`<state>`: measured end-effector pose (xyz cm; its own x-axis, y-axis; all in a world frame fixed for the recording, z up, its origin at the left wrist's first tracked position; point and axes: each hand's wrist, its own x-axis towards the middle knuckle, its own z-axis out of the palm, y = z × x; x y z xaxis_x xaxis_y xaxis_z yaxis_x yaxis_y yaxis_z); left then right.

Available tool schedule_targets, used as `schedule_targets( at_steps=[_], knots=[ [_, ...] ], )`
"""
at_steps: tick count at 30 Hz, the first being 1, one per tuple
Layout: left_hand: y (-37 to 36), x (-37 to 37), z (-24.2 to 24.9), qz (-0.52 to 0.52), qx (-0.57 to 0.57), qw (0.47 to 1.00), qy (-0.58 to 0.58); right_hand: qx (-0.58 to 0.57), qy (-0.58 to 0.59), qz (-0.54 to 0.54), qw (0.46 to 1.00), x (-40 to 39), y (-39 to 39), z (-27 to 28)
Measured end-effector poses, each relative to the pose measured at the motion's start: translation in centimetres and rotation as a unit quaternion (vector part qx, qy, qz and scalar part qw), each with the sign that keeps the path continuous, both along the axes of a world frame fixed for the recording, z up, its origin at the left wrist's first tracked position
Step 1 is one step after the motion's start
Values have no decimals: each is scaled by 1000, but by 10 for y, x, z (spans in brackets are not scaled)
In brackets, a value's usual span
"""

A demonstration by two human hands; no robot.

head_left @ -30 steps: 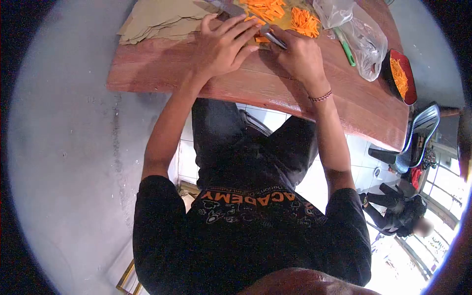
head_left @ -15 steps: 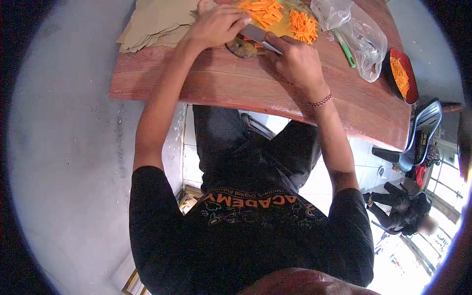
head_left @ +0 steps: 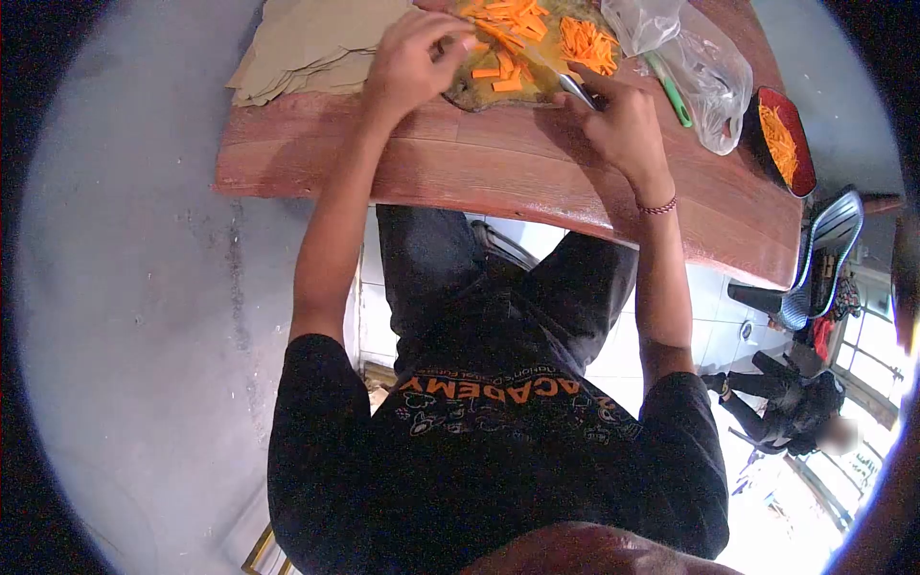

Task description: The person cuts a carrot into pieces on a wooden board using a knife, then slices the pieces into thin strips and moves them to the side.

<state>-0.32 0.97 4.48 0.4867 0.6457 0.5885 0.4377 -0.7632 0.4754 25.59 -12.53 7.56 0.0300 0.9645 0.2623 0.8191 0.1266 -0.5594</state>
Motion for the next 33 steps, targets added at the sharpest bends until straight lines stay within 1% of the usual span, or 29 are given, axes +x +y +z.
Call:
schedule_targets(
  at_steps=[2,3,4,6,7,9,12,13,15,19,21,22,23,24,25,26,27,28,30,31,33],
  knots=[
    [-11,8,-12,24,100,991,87,-10,22,-19,1000,0,0,-2],
    [-11,14,-21,23,163,983,87,-21,44,-37,998,0,0,-3],
    [-15,21,-19,23,163,983,87,-21,44,-37,998,-1,0,-2],
    [-25,33,-16,70,146,960,229,-42,94,-66,992,-5,2,1],
    [-22,40,-15,72,147,960,229,-41,94,-64,993,-5,4,1],
    [-5,50,-13,45,137,945,295,-30,140,-82,986,-3,10,-1],
    [22,56,-25,17,109,954,278,-41,153,-102,982,-3,14,-1],
    [28,58,-28,16,110,954,278,-40,153,-103,982,-3,14,-1],
    [39,61,-33,-25,136,961,239,-47,163,-101,980,-4,15,-2],
    [60,72,-43,-3,112,965,238,-54,164,-107,979,-6,13,-3],
    [69,72,-45,-44,46,988,140,-26,189,-108,976,-5,12,-7],
    [69,73,-44,-46,46,988,141,-26,189,-110,975,-4,11,-7],
    [71,73,-43,-40,93,990,103,-29,187,-112,975,-3,11,-5],
    [69,74,-38,-34,140,987,64,-32,185,-114,976,-3,10,-5],
    [58,75,-22,-36,140,987,65,-32,186,-116,975,-1,10,-5],
    [37,75,2,-75,114,990,29,-18,177,-114,977,1,10,-6],
    [25,76,14,-113,86,990,-7,-5,168,-113,979,1,9,-7],
    [24,79,13,-113,85,990,-6,-5,169,-113,979,1,8,-8],
    [21,85,12,1,235,969,80,-10,221,-107,969,1,10,-9],
    [30,89,2,3,236,968,80,-9,221,-104,970,1,11,-10],
    [58,99,-18,-19,151,977,151,7,210,-109,972,3,11,-14]
  ],
)
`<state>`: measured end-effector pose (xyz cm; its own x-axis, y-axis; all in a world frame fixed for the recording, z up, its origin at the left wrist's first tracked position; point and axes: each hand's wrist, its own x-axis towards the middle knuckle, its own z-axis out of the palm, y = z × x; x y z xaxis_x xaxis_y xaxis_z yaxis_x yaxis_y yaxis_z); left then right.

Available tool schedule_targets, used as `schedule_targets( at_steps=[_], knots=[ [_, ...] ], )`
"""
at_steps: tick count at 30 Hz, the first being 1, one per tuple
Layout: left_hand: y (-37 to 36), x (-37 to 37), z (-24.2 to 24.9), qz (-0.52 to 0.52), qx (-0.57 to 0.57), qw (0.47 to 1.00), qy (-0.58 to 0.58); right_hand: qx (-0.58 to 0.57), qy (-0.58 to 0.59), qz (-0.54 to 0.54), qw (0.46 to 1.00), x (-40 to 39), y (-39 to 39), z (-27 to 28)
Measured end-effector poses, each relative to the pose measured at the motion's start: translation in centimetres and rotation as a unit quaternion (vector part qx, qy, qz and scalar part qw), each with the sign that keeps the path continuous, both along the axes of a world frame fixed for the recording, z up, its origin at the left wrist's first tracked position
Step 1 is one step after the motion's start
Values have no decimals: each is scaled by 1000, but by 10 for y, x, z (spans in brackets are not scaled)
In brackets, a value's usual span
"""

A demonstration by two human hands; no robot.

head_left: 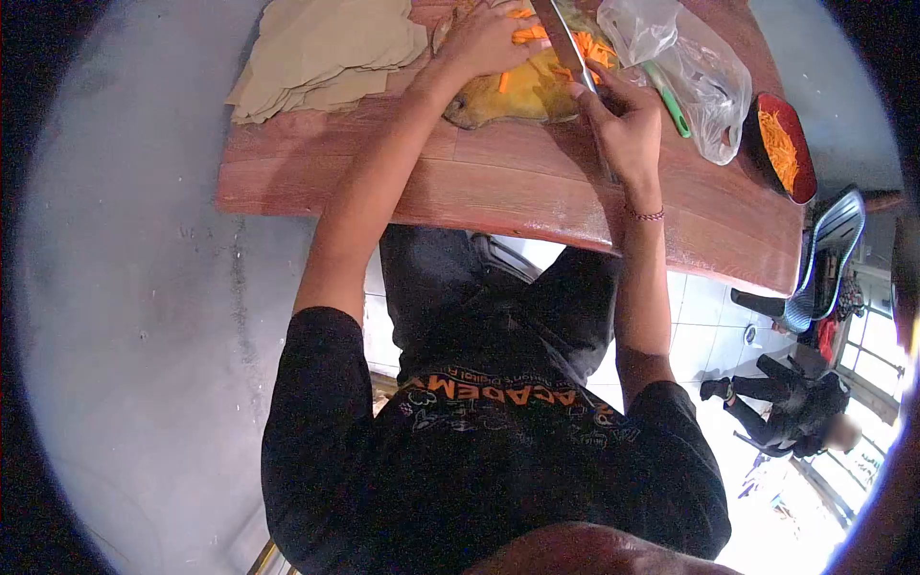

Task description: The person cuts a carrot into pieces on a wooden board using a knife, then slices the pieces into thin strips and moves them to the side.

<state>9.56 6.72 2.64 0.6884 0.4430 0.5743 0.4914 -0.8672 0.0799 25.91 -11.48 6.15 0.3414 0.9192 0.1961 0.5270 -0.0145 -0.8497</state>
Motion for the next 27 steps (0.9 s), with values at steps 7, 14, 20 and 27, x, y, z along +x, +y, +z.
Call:
schedule_targets(
  at_steps=[7,14,20,27],
  knots=[
    [-11,4,45,88,-267,956,82,-17,-7,-2,1000,-2,-4,5],
    [-10,-1,44,69,-248,962,-92,56,-4,-2,998,-3,-6,7],
    [-6,-22,29,16,-104,986,-128,26,31,-11,999,-2,-9,9],
    [-68,-60,13,-34,-123,991,-26,49,26,2,998,-4,-11,12]
  ],
)
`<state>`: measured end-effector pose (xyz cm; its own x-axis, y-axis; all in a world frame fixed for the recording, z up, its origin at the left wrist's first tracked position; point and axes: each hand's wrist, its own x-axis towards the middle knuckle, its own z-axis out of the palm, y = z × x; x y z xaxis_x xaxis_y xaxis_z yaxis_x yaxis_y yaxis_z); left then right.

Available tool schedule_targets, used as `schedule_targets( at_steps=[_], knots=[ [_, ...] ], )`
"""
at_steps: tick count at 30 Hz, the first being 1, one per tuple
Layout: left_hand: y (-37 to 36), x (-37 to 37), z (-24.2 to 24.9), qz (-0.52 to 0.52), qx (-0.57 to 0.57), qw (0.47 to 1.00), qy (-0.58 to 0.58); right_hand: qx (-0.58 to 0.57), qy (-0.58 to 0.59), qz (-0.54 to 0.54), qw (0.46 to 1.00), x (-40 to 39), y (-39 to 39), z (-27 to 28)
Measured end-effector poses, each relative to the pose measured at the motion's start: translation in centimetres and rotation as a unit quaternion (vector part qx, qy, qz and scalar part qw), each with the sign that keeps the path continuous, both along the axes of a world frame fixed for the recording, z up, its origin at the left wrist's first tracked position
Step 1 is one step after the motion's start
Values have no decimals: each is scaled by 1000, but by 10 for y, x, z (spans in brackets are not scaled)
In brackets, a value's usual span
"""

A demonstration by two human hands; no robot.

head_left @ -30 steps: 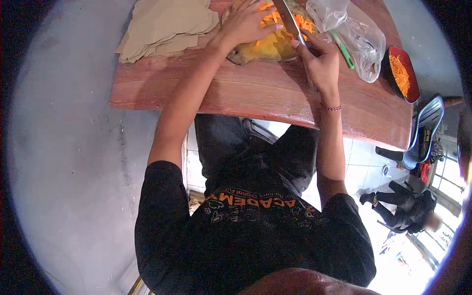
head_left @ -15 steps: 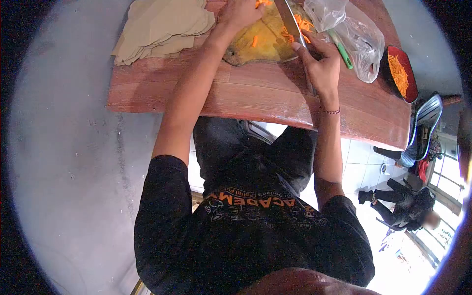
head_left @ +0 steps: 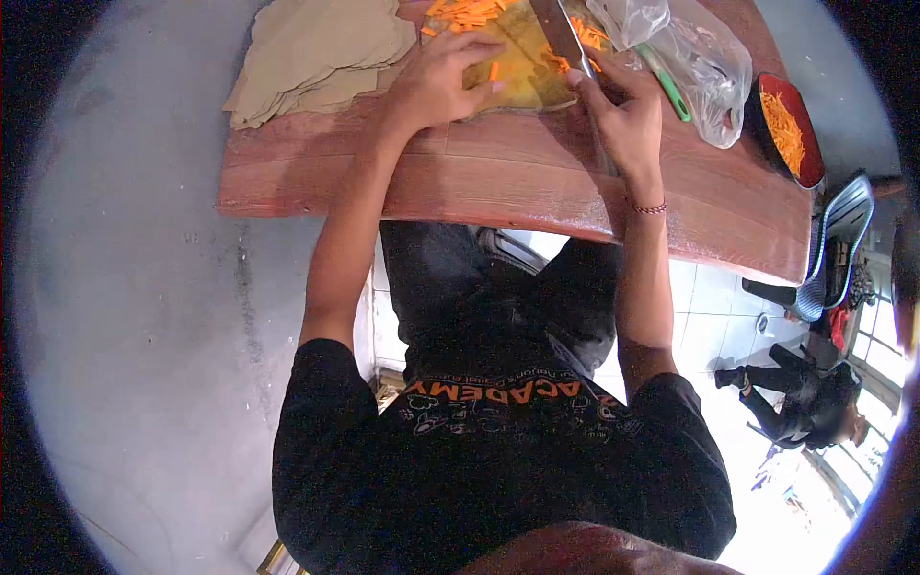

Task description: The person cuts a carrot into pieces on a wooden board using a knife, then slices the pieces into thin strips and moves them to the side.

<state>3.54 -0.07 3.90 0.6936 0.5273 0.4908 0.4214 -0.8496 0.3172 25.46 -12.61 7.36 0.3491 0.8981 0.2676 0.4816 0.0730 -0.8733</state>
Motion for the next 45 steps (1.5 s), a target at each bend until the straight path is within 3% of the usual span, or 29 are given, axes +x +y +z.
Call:
schedule_targets(
  at_steps=[4,7,9,13,15,18,21,45],
  knots=[
    [2,-1,-7,16,9,999,32,-32,39,30,998,4,0,-7],
    [6,2,-7,16,-63,996,58,-7,6,43,999,8,-5,-4],
    [2,4,-12,34,-25,999,-1,-126,35,68,989,10,-24,7],
    [-7,9,-14,82,-100,991,-22,-167,-53,59,983,4,-58,23],
    [-6,5,-19,37,-37,996,-74,-174,-71,74,979,0,-69,21],
    [-7,5,-28,35,35,994,-96,-175,-106,74,976,-10,-77,26],
    [-13,8,-30,35,27,994,-103,-174,-156,56,971,-20,-80,29],
    [-20,13,-31,74,15,987,-139,-142,-178,64,972,-19,-73,21]
  ],
)
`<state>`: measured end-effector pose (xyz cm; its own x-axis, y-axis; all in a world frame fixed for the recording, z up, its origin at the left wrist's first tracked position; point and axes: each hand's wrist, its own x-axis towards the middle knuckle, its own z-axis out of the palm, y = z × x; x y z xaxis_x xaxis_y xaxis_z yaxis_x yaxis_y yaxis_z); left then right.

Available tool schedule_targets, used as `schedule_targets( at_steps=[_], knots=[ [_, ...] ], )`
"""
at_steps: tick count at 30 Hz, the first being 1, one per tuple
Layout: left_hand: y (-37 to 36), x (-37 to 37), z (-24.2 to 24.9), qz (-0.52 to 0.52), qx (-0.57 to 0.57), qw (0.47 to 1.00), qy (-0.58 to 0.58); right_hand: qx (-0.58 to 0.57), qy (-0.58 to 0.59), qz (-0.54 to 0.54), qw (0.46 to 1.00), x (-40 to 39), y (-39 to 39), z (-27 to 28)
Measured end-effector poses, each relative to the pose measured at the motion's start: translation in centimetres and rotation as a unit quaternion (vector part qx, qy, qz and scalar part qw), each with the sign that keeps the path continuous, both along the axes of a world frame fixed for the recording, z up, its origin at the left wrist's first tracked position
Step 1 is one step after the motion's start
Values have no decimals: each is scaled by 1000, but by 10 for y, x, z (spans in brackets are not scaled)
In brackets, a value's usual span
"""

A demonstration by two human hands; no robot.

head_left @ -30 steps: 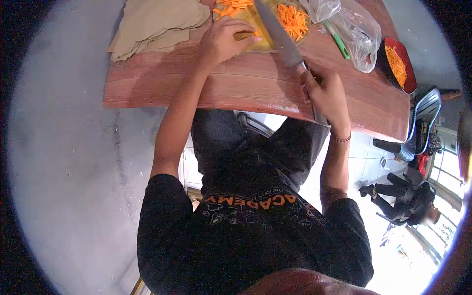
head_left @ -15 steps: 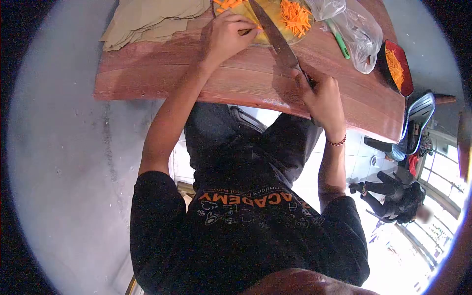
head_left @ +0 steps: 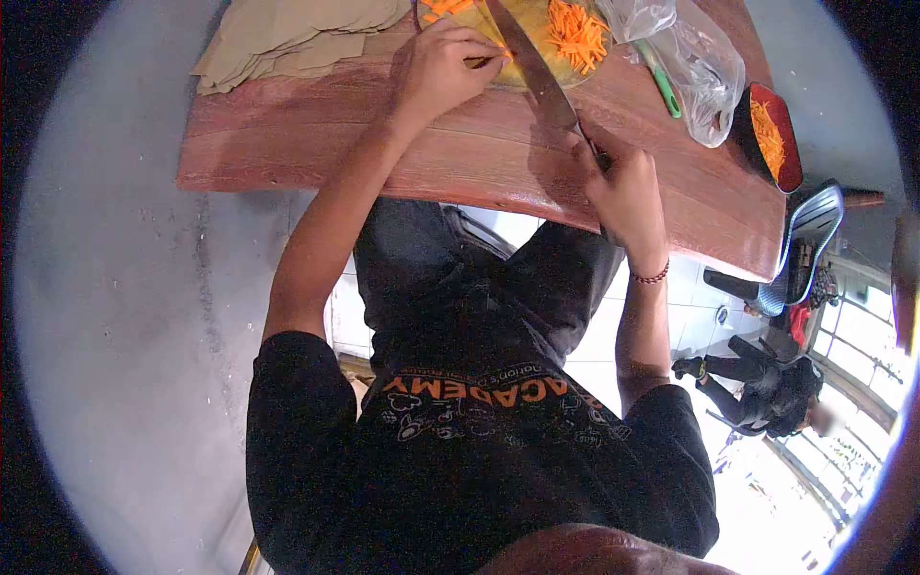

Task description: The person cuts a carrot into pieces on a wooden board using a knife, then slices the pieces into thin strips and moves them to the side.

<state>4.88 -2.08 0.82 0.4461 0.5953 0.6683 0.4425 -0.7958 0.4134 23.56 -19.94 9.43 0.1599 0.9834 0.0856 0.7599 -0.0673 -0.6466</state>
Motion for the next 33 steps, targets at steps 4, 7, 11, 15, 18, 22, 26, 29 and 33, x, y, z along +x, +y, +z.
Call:
schedule_targets(
  at_steps=[4,7,11,15,18,22,26,29,33],
  knots=[
    [1,1,-1,-6,19,1000,-13,12,9,15,1000,1,1,-2],
    [0,0,0,-2,16,1000,1,11,-8,21,1000,1,1,-1],
    [-2,-1,3,4,4,1000,21,-5,-26,12,1000,-1,0,-4],
    [0,-1,1,2,8,999,38,36,-54,35,997,-12,0,-5],
    [0,-2,1,-10,30,999,28,-4,-63,43,997,-16,6,2],
    [3,-3,-3,-25,37,999,26,-15,-111,56,992,-15,25,4],
    [2,-3,-2,-27,40,999,8,40,-77,68,994,-10,45,-4],
    [1,-4,-1,-27,40,999,3,56,-65,48,995,-7,44,-15],
    [1,-6,-1,-27,26,999,9,87,-8,33,996,-9,33,-9]
  ],
)
